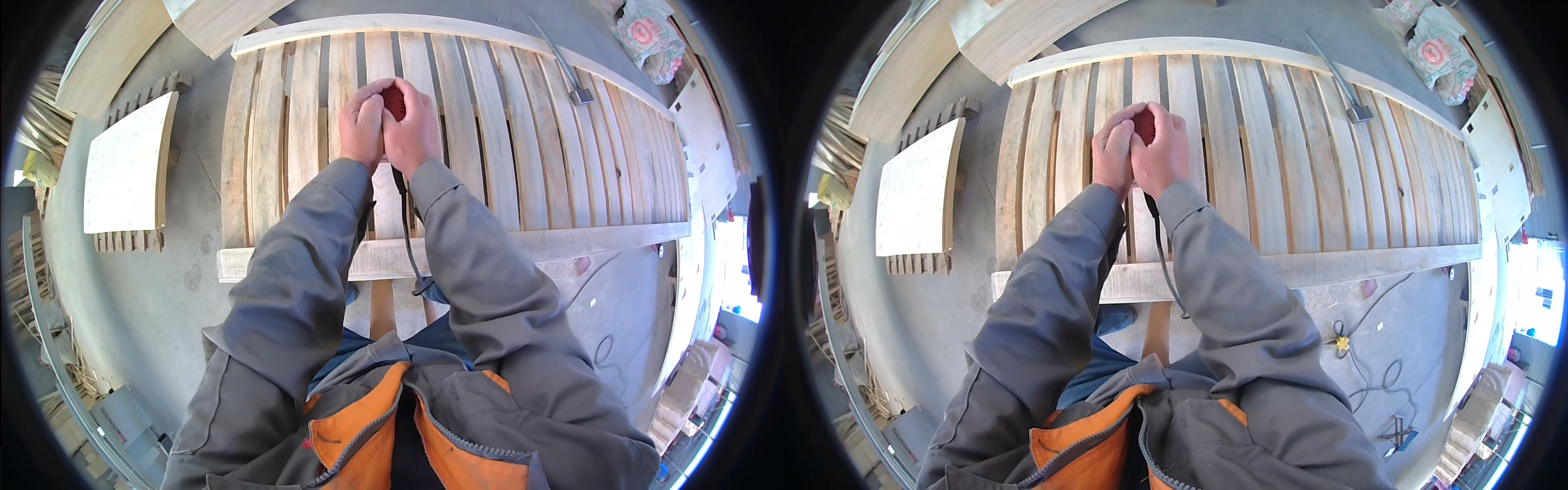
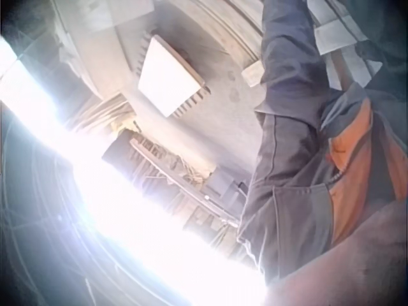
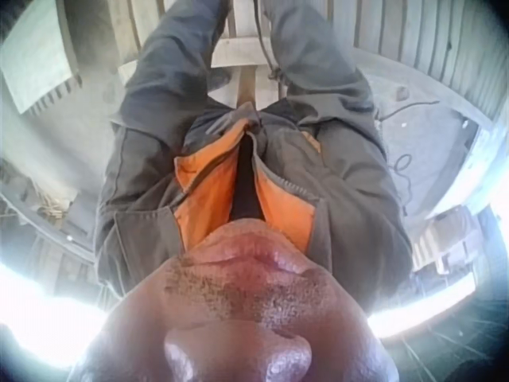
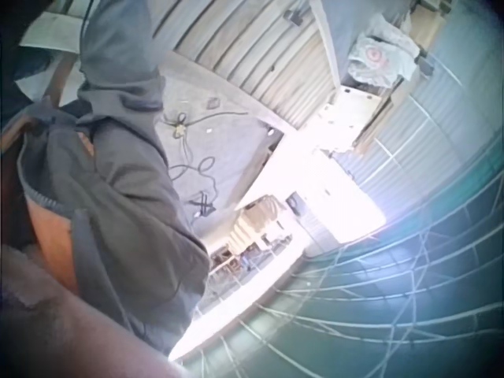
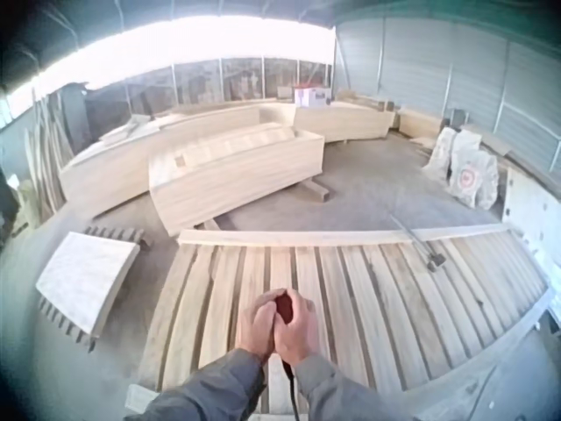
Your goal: The person is sanding a wooden structure using a red electric sander. They move the sander along the wooden slats, smoothing the surface.
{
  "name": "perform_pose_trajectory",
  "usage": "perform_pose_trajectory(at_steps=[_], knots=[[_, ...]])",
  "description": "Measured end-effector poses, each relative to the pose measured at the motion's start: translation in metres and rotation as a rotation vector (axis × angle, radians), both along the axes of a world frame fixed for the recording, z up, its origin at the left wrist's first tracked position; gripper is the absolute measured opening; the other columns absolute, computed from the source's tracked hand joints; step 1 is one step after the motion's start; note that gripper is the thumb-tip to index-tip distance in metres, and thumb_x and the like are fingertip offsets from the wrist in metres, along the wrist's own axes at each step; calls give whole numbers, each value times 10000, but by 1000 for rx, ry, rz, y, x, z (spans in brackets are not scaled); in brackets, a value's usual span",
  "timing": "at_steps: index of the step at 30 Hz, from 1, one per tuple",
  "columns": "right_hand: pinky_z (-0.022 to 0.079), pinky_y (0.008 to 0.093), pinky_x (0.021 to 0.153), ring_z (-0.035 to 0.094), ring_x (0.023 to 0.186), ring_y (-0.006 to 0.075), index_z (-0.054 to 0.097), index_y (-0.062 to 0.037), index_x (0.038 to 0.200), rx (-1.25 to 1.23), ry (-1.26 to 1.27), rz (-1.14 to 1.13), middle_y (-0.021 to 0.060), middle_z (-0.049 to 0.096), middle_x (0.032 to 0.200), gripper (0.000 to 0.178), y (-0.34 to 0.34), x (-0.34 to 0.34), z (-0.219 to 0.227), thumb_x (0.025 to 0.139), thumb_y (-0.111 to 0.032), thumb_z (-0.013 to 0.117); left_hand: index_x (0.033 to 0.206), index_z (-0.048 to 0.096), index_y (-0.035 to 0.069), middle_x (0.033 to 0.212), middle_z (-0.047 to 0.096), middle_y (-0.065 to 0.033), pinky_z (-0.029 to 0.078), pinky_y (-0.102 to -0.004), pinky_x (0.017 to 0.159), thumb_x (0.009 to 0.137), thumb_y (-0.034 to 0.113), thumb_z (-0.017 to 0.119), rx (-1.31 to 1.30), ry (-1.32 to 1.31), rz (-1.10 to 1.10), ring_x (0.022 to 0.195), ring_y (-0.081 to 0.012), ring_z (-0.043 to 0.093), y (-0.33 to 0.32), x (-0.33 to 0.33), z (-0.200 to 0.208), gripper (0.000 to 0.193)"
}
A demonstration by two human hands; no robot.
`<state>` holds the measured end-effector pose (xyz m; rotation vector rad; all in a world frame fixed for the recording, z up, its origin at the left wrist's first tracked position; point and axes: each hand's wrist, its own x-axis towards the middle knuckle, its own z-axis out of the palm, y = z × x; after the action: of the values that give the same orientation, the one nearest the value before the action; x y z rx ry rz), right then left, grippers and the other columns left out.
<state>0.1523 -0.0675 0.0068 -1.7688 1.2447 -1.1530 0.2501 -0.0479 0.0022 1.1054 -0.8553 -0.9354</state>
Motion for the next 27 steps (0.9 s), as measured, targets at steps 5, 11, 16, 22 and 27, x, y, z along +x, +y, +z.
perform_pose_trajectory(at_steps=[5, 11, 16, 22, 27], knots=[[521, 460, 1061, 589, 1245, 411, 543, -34, 1431, 15, -7, 7, 254, 558, 1361, 544, 28, -8, 2, 923, -126, 713, 1300, 681, -67, 1250, 710, -168, 526, -350, 1022, 1001, 160, 457, -10, -20, 5, 1139, -223, 661, 27, -6, -3, 438], [482, 456, 1096, 578, 1259, 386, 562, -54, 1438, 0, -47, -10, 229, 598, 1346, 526, 60, -12, 4, 943, -158, 709, 1319, 667, -55, 1268, 699, -154, 524, -350, 1034, 1016, 161, 470, -12, 37, -35, 1153, -218, 659, 56, -10, -5, 421], [490, 460, 1085, 577, 1261, 389, 555, -62, 1450, 8, -9, -3, 226, 600, 1345, 537, 78, -26, 4, 940, -139, 703, 1311, 670, -59, 1258, 706, -149, 525, -354, 1029, 1013, 163, 477, 8, 5, -26, 1150, -219, 661, 78, -23, 3, 419], [486, 456, 1087, 579, 1250, 383, 553, -57, 1449, -5, -35, -1, 212, 594, 1345, 543, 103, -32, 4, 933, -127, 707, 1242, 706, -61, 1206, 723, -170, 537, -354, 1002, 989, 107, 474, -37, -49, 19, 1106, -226, 678, 101, -30, 0, 383], [498, 474, 1077, 563, 1274, 405, 521, -26, 1457, 29, -8, 19, 229, 564, 1371, 568, 120, -41, 6, 929, -103, 713, 1247, 694, -60, 1201, 721, -166, 528, -353, 1017, 994, 96, 473, -33, -50, 10, 1123, -225, 672, 121, -38, 6, 370]])
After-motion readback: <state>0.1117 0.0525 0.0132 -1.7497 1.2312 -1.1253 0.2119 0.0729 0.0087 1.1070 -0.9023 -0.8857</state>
